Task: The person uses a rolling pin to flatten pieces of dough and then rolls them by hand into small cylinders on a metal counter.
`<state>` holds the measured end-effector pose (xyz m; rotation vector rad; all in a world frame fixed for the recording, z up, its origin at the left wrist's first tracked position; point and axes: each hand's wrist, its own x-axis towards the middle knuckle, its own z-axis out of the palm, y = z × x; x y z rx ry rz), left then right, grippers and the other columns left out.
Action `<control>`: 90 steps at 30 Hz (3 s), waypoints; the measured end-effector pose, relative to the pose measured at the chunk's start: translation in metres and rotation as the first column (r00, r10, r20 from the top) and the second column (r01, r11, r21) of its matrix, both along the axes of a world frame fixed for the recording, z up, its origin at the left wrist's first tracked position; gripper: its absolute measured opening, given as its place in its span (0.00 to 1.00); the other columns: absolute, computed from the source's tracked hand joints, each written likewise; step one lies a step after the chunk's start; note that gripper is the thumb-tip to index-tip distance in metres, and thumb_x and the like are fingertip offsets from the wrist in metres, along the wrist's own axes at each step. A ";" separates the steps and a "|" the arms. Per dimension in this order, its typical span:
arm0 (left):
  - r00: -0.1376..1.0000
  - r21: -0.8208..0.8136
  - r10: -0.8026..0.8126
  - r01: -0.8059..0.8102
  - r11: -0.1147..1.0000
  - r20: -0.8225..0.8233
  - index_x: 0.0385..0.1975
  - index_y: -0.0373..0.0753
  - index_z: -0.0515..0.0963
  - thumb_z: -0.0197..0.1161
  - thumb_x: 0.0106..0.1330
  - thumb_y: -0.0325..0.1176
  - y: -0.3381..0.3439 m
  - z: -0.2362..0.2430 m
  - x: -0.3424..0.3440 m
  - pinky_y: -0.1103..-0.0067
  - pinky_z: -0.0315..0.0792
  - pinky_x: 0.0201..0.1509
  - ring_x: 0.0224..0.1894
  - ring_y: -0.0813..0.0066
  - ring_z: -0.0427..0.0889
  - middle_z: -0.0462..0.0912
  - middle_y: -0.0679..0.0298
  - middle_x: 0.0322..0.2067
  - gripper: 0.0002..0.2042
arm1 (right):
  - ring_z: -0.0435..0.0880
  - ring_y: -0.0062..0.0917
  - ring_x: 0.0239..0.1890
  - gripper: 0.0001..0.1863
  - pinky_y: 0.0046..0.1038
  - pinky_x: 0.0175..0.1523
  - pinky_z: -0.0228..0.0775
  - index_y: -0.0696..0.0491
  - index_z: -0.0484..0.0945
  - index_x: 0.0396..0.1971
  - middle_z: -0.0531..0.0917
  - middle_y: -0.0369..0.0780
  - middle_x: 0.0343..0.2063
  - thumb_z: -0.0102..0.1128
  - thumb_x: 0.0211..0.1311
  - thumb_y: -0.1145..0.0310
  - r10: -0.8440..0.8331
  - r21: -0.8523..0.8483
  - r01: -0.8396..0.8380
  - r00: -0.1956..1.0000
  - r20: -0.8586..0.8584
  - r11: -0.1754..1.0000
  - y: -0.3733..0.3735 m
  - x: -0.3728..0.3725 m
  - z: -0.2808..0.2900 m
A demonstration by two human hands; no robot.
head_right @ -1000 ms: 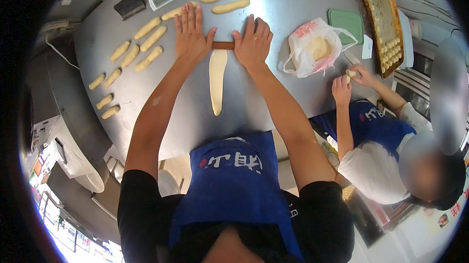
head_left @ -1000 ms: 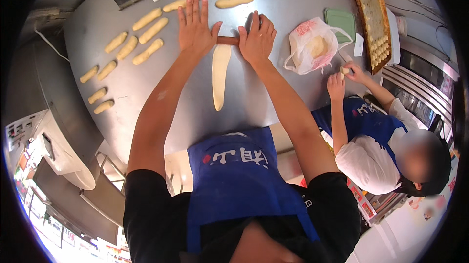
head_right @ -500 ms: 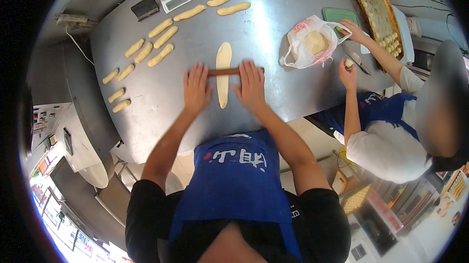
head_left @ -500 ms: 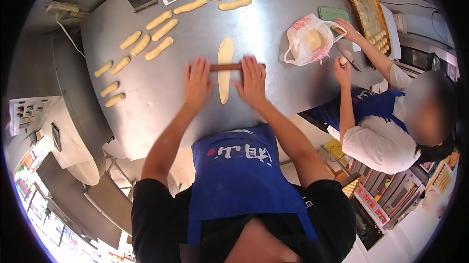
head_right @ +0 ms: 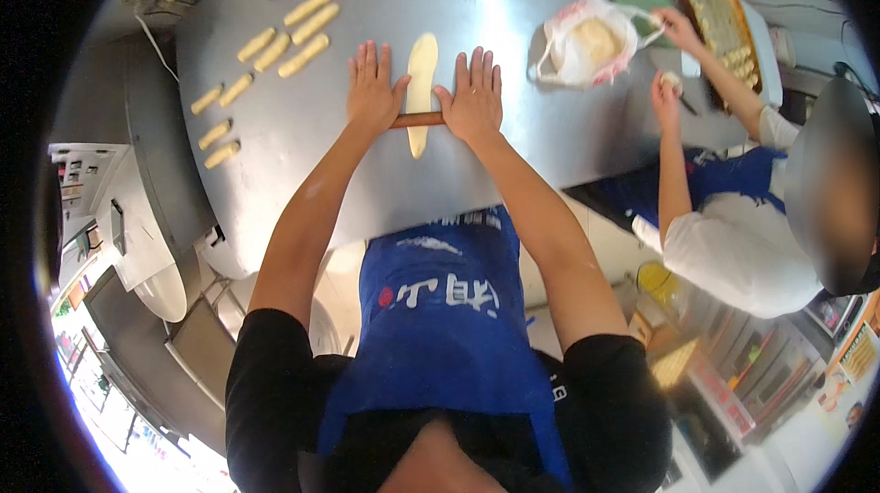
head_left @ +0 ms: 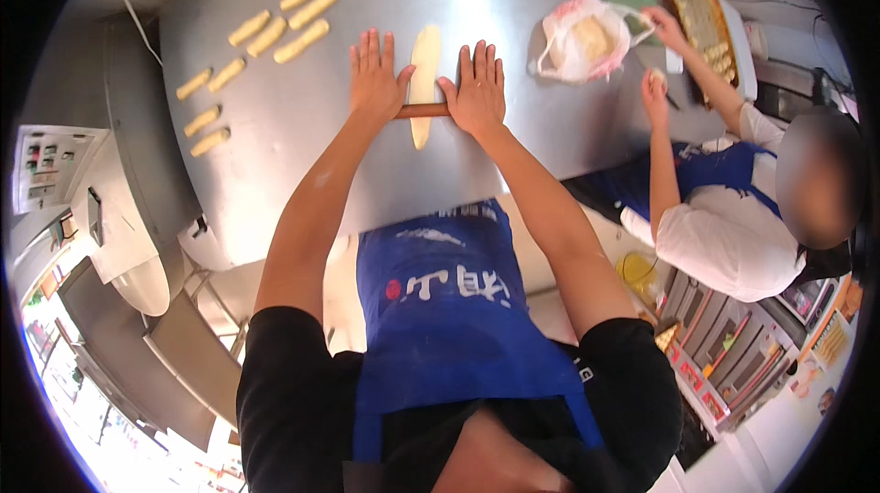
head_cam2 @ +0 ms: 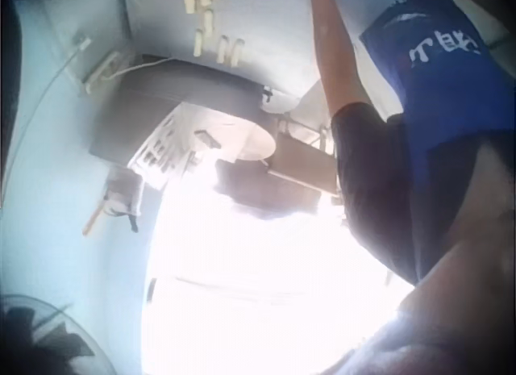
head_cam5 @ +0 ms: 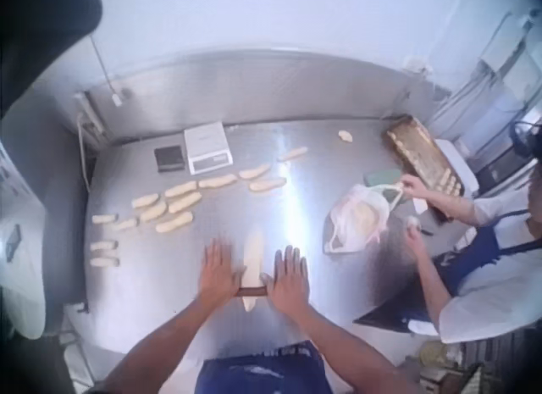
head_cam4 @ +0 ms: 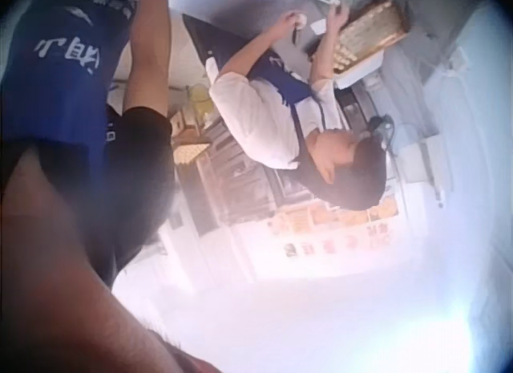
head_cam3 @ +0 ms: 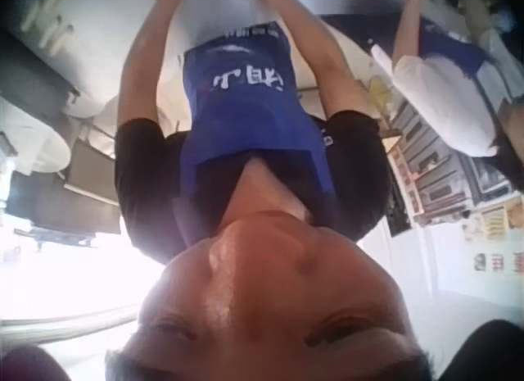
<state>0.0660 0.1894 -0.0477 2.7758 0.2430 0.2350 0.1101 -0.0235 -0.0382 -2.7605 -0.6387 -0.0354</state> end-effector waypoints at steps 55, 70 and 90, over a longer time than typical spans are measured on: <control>0.968 -0.931 -0.238 0.013 0.365 -0.080 0.57 0.37 0.86 0.71 0.75 0.26 0.023 0.236 -0.012 0.78 0.77 0.59 0.48 0.81 0.85 0.90 0.68 0.39 0.13 | 0.87 0.21 0.44 0.07 0.27 0.55 0.77 0.57 0.89 0.46 0.91 0.37 0.39 0.66 0.75 0.72 0.318 0.650 0.122 0.795 -0.516 0.750 -0.015 0.008 0.239; 0.896 -0.284 -0.374 0.433 0.855 0.240 0.54 0.42 0.89 0.72 0.71 0.31 -0.030 0.021 -0.092 0.56 0.70 0.74 0.68 0.55 0.82 0.90 0.60 0.58 0.13 | 0.85 0.41 0.61 0.10 0.44 0.63 0.74 0.52 0.88 0.43 0.91 0.40 0.50 0.70 0.61 0.75 0.100 0.421 -0.108 0.994 0.040 0.901 -0.043 -0.083 0.030; 0.870 -0.232 -0.492 0.477 0.848 -0.013 0.73 0.32 0.72 0.66 0.74 0.41 -0.043 0.018 -0.135 0.54 0.56 0.83 0.75 0.52 0.68 0.75 0.52 0.68 0.31 | 0.75 0.41 0.71 0.26 0.45 0.72 0.68 0.61 0.81 0.63 0.81 0.47 0.62 0.58 0.66 0.70 0.203 0.275 -0.187 0.979 -0.030 0.943 -0.036 -0.135 0.025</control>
